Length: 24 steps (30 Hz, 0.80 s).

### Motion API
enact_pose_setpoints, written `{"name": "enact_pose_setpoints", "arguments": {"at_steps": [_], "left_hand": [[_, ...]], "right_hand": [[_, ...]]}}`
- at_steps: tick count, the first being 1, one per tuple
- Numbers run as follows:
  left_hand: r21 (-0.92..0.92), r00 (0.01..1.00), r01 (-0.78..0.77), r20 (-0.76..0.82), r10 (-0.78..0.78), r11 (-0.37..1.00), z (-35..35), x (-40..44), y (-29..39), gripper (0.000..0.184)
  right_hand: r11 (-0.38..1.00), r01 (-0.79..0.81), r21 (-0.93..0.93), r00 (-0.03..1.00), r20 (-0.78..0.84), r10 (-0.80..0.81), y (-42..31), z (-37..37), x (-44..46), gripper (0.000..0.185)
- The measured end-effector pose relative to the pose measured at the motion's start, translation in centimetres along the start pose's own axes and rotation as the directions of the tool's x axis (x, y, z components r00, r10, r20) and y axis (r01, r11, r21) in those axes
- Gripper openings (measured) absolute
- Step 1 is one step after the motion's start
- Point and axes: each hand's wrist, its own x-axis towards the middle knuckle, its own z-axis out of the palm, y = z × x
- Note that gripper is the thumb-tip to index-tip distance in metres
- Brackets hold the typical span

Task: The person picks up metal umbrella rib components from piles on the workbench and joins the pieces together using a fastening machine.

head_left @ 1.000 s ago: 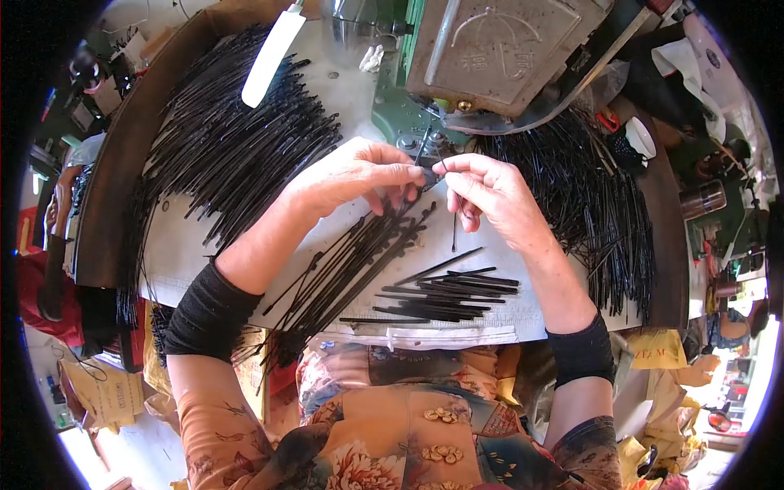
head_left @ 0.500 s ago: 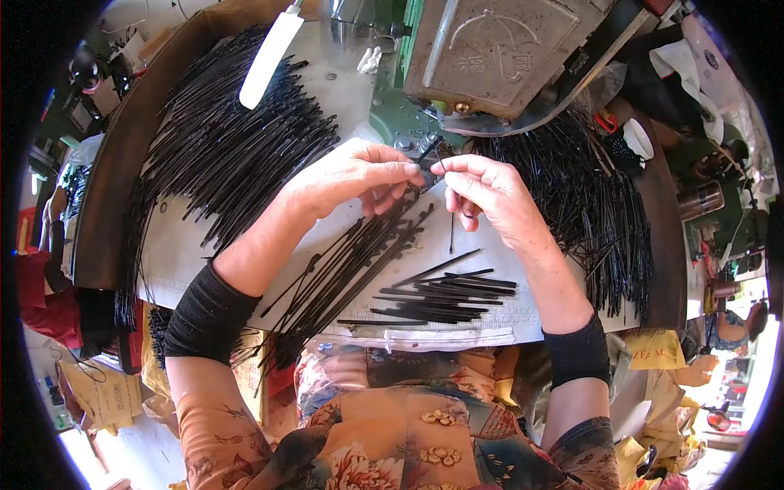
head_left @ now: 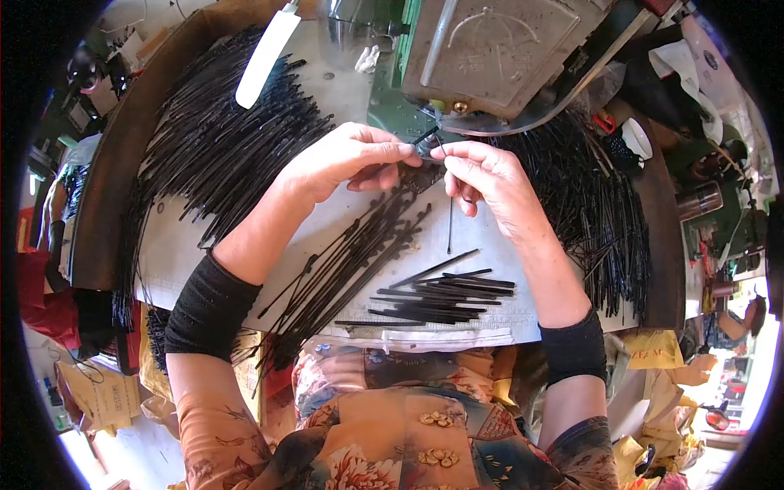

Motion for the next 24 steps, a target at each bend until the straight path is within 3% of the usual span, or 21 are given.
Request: {"name": "enact_pose_setpoints", "arguments": {"at_steps": [5,24], "left_hand": [[0.07,1.0,0.002,-0.004,-0.001,0.998,0.22,-0.05,0.75,0.032],[-0.006,0.998,0.055,0.024,-0.055,0.998,-0.43,0.12,0.64,0.03]], "right_hand": [[1.0,-0.006,-0.008,1.0,-0.008,0.006,-0.14,0.0,-0.08,0.026],[1.0,-0.002,0.026,1.0,-0.014,0.003,0.43,0.2,-0.06,0.026]]}}
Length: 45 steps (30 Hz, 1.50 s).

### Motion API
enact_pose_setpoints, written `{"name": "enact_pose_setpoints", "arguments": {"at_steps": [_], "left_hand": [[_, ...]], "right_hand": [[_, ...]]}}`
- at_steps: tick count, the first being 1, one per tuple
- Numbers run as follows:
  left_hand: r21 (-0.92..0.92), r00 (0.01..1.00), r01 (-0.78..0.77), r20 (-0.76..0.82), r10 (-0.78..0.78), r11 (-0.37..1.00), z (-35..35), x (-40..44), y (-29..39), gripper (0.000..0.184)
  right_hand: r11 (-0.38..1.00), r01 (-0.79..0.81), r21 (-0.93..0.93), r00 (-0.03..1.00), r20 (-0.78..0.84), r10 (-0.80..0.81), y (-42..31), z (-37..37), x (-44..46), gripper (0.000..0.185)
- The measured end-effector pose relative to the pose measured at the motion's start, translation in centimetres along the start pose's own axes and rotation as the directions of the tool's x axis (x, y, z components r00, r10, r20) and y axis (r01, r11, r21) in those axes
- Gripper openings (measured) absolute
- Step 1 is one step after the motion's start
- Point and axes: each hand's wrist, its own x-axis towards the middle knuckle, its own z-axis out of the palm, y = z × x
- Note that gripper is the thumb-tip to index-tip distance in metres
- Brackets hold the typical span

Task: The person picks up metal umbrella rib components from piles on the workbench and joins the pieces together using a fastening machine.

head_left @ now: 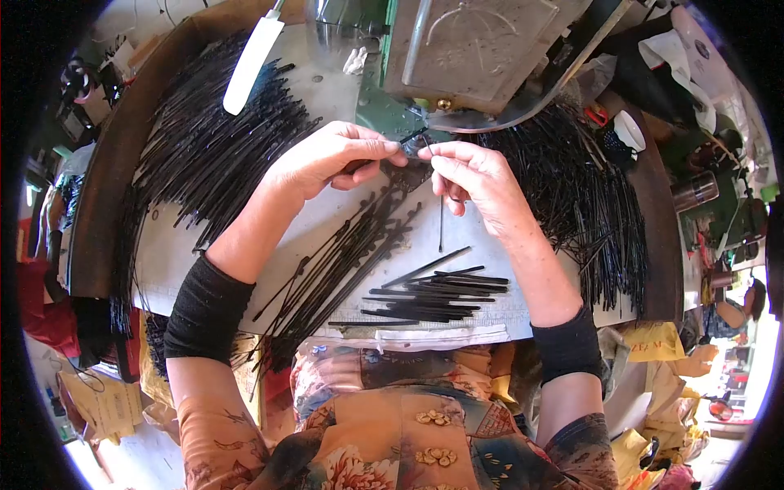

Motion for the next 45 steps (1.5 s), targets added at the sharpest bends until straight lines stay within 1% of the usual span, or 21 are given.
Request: {"name": "enact_pose_setpoints", "arguments": {"at_steps": [2,5,8,12,13,14,16,17,18,20,22,23,25,28,29,30,32,35,38,41,45], "left_hand": [[-0.019,1.0,0.025,0.007,-0.025,1.0,-0.1,0.0,0.2,0.029],[0.147,0.999,0.013,-0.046,-0.007,0.989,0.5,-0.3,1.1,0.028],[0.147,0.998,0.005,-0.057,0.003,0.989,0.8,-0.5,1.3,0.028],[0.123,0.996,0.065,-0.072,-0.057,0.99,0.7,-0.2,1.0,0.027],[0.129,0.996,0.056,-0.071,-0.047,0.99,0.7,-0.2,1.0,0.026],[0.107,0.995,0.054,-0.086,-0.045,0.993,0.7,-0.1,0.6,0.025],[0.085,0.996,0.043,-0.086,-0.036,0.995,0.7,0.0,0.6,0.025],[0.065,0.997,0.036,-0.076,-0.031,0.997,0.6,0.0,0.5,0.025],[0.044,0.997,0.032,-0.073,-0.028,0.999,0.5,0.1,0.6,0.026],[0.04,0.997,0.02,-0.073,-0.017,0.999,0.4,0.2,0.4,0.026],[0.03,0.997,0.014,-0.076,-0.012,0.999,0.5,0.2,0.3,0.026],[0.023,0.997,0.013,-0.074,-0.011,1.0,0.5,0.2,0.4,0.026],[0.02,0.997,0.007,-0.078,-0.005,1.0,0.5,0.2,0.2,0.026],[0.009,0.996,0.027,-0.087,-0.026,1.0,0.5,0.1,0.3,0.026],[0.007,0.995,0.025,-0.094,-0.024,1.0,0.5,0.1,0.4,0.026],[0.005,0.995,0.024,-0.101,-0.023,1.0,0.6,0.1,0.4,0.026],[0.001,0.993,0.025,-0.115,-0.025,1.0,0.7,0.1,0.3,0.027],[-0.008,0.991,0.028,-0.129,-0.029,1.0,0.7,0.1,0.2,0.027],[-0.011,0.992,0.027,-0.126,-0.028,1.0,0.7,0.1,0.1,0.027],[-0.001,0.993,0.016,-0.12,-0.016,1.0,0.6,0.2,0.0,0.028],[0.011,0.993,0.011,-0.117,-0.01,1.0,0.7,0.1,0.1,0.029]], "right_hand": [[0.998,-0.013,0.059,1.0,0.011,0.012,0.1,-0.1,0.1,0.026],[0.996,-0.024,0.086,1.0,0.013,0.023,0.0,0.0,0.1,0.028],[0.996,-0.031,0.082,0.999,-0.014,0.033,-0.5,0.3,-0.4,0.029],[0.991,0.03,0.131,0.999,0.01,-0.032,0.5,-0.4,-0.2,0.028],[0.995,0.013,0.095,1.0,0.011,-0.014,0.4,-0.5,-0.5,0.028],[0.998,-0.005,0.058,1.0,0.014,0.004,0.0,-0.7,-0.8,0.028],[0.997,0.049,-0.063,0.999,-0.001,-0.049,-0.1,-0.8,-1.7,0.026],[0.973,0.067,-0.219,0.996,-0.044,-0.078,-0.4,-0.7,-2.2,0.026],[0.863,0.205,-0.461,0.964,-0.058,-0.26,-0.1,-1.1,-2.8,0.025],[0.666,0.198,-0.719,0.912,-0.114,-0.393,-0.4,-1.7,-4.5,0.023],[0.648,0.126,-0.751,0.878,-0.219,-0.426,-1.4,-3.0,-6.6,0.021],[0.592,0.1,-0.8,0.839,-0.252,-0.482,-1.6,-4.2,-7.6,0.022],[0.531,-0.086,-0.843,0.788,-0.384,-0.482,-2.5,-6.6,-9.8,0.024],[0.269,-0.378,-0.886,0.634,-0.459,-0.623,-2.1,-11.1,-12.8,0.028],[0.23,-0.478,-0.848,0.613,-0.509,-0.604,-2.1,-12.5,-13.7,0.032],[0.251,-0.547,-0.799,0.598,-0.582,-0.55,-2.4,-13.1,-14.4,0.037],[0.2,-0.595,-0.778,0.581,-0.589,-0.562,-0.9,-15.0,-15.3,0.041],[0.235,-0.617,-0.751,0.612,-0.645,-0.457,0.8,-16.3,-15.8,0.04],[0.452,-0.584,-0.674,0.635,-0.726,-0.263,0.6,-17.2,-16.5,0.039],[0.496,-0.476,-0.726,0.692,-0.657,-0.299,1.0,-18.3,-17.4,0.04],[0.42,-0.414,-0.807,0.699,-0.578,-0.422,1.9,-18.0,-17.2,0.035]]}}
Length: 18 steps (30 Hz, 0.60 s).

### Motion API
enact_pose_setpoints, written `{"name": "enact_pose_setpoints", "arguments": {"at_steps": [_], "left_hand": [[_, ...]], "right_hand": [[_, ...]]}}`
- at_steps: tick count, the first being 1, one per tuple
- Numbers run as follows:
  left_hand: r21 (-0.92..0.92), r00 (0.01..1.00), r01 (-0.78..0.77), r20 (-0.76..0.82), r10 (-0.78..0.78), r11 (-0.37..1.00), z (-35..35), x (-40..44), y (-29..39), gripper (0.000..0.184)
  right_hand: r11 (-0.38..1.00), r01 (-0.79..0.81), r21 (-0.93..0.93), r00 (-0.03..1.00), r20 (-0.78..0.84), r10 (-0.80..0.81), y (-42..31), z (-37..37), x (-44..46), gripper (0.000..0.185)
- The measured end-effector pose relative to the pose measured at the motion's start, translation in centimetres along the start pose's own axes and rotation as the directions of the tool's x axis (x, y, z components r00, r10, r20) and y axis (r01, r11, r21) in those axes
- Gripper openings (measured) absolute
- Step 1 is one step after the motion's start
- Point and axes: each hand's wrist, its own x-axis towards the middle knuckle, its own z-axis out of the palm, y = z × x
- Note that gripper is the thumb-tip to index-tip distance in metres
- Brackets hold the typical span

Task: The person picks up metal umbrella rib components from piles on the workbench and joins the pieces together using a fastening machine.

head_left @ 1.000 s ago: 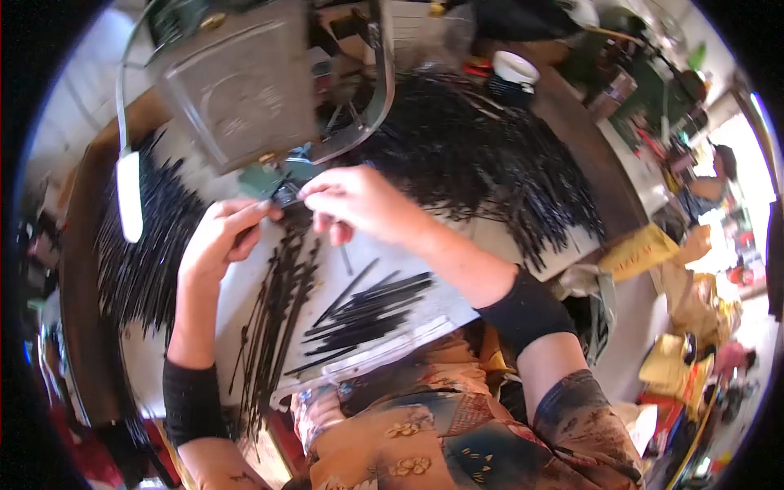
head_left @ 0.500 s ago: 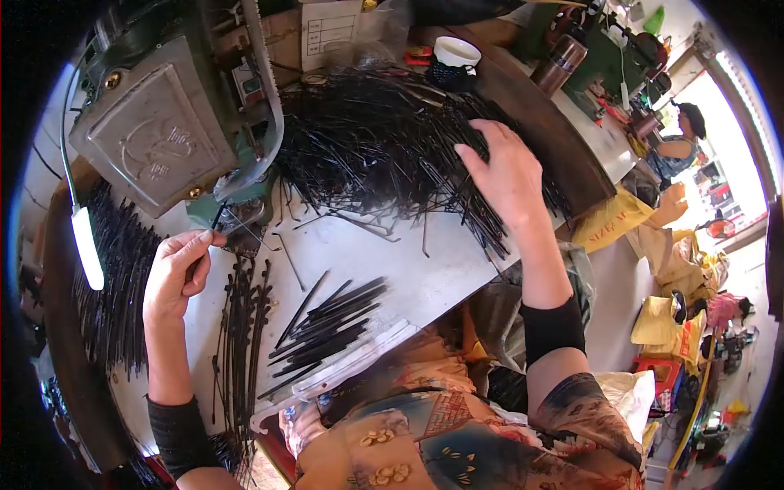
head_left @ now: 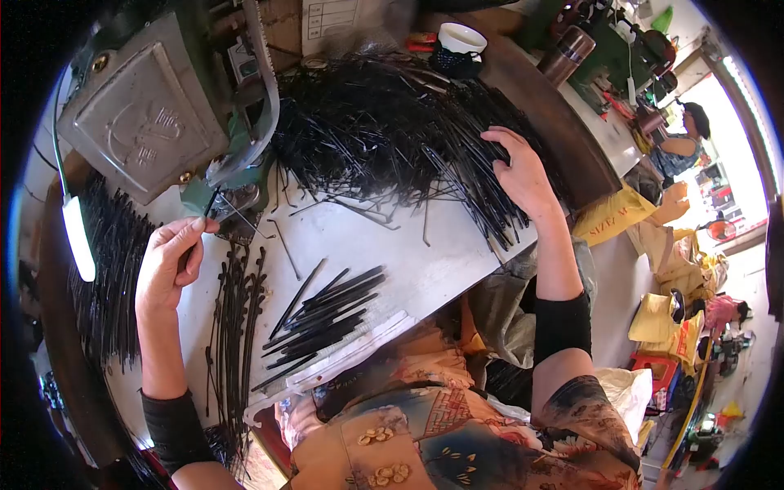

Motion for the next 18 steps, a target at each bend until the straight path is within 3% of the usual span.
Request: {"name": "enact_pose_setpoints", "arguments": {"at_steps": [2,6,9,18], "left_hand": [[0.003,1.0,-0.008,0.004,0.008,1.0,0.0,0.0,0.0,0.029],[0.008,1.0,-0.007,-0.002,0.007,1.0,0.0,0.0,-0.1,0.028],[-0.001,1.0,-0.004,-0.002,0.004,1.0,0.1,0.0,-0.1,0.027],[0.004,1.0,-0.014,-0.002,0.014,1.0,0.2,-0.2,-0.1,0.026]], "right_hand": [[0.997,0.039,-0.073,0.997,-0.065,-0.044,-0.8,0.2,-0.4,0.032],[0.988,0.153,-0.033,0.987,-0.04,-0.155,-3.6,0.3,-1.8,0.036],[0.972,0.185,-0.146,0.98,-0.045,-0.193,-4.3,0.9,-2.9,0.035],[0.955,0.22,-0.197,0.969,-0.068,-0.238,-4.0,1.4,-3.2,0.015]]}}
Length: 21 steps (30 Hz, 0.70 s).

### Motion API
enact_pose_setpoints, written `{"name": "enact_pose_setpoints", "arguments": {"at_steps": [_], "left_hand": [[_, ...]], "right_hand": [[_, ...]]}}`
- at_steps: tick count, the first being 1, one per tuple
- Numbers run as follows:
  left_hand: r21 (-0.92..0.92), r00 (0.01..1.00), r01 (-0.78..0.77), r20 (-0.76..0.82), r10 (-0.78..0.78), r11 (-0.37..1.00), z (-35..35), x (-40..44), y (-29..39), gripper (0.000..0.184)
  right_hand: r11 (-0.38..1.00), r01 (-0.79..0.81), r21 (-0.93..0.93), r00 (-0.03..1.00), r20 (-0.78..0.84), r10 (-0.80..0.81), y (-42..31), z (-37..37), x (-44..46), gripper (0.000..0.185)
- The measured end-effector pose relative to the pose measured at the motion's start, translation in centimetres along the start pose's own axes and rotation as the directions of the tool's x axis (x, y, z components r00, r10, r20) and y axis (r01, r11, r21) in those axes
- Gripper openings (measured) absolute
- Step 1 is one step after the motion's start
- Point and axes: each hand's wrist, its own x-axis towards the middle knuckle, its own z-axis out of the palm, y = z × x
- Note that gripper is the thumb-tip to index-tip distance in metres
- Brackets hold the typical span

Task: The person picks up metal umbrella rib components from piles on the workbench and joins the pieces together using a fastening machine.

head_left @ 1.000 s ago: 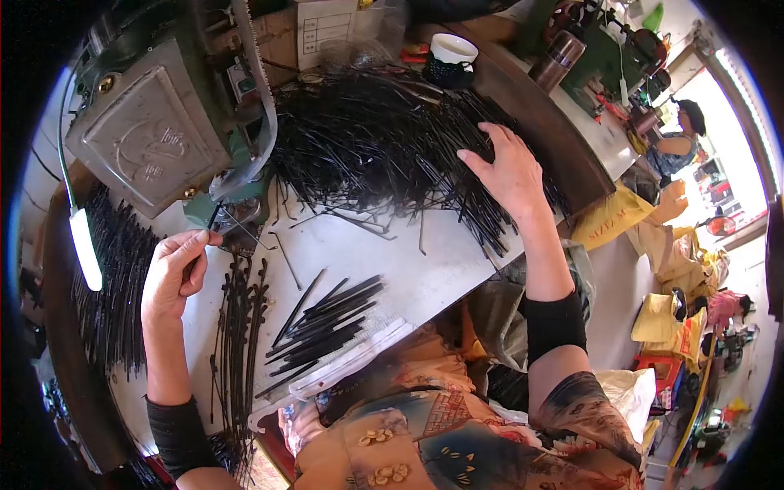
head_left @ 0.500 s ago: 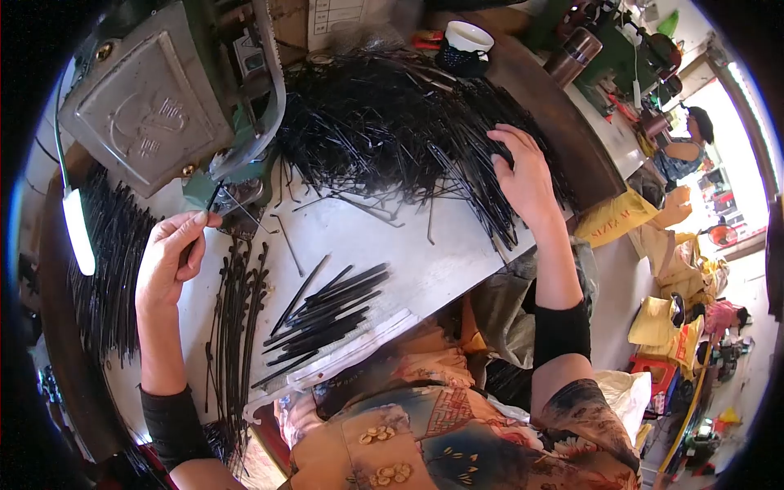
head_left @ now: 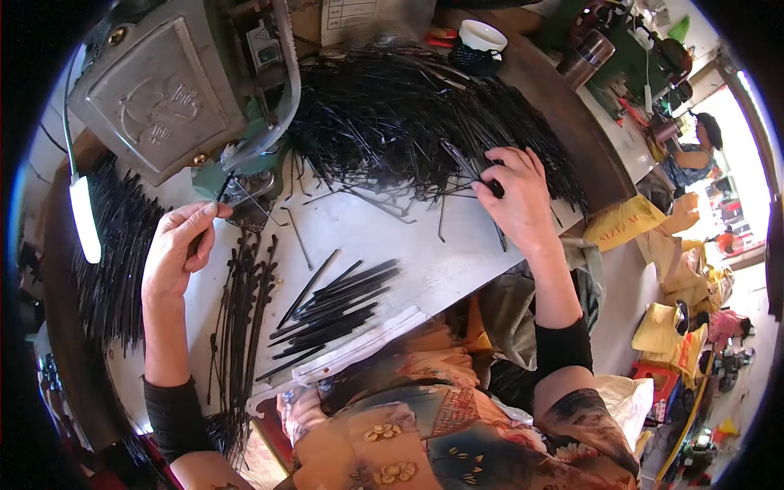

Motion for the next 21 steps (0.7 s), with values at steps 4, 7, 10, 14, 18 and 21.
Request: {"name": "enact_pose_setpoints", "arguments": {"at_steps": [4,7,10,14,18,21], "left_hand": [[0.012,1.0,-0.008,0.013,0.008,1.0,0.0,0.0,0.2,0.026],[0.015,1.0,-0.009,0.001,0.009,1.0,0.2,-0.2,0.2,0.027],[0.019,1.0,-0.002,0.011,0.002,1.0,0.2,-0.2,0.4,0.027],[0.026,1.0,-0.007,0.025,0.006,1.0,-0.2,0.1,0.1,0.025],[-0.001,1.0,-0.007,0.029,0.007,1.0,-0.1,0.0,0.1,0.024],[0.009,1.0,-0.008,0.024,0.007,1.0,-0.1,0.0,0.1,0.025]], "right_hand": [[0.968,-0.119,0.222,0.993,0.011,0.12,0.5,0.0,0.2,0.013],[0.937,-0.164,0.309,0.982,-0.039,0.185,0.7,-0.1,0.6,0.012],[0.937,-0.281,0.208,0.956,-0.026,0.293,0.1,-0.6,1.5,0.012],[0.964,-0.261,-0.054,0.965,-0.048,0.259,-0.4,-0.4,2.3,0.014],[0.971,-0.179,-0.161,0.983,-0.06,0.171,0.7,0.7,2.3,0.025],[0.974,-0.168,-0.152,0.985,-0.068,0.159,0.7,1.2,2.2,0.034]]}}
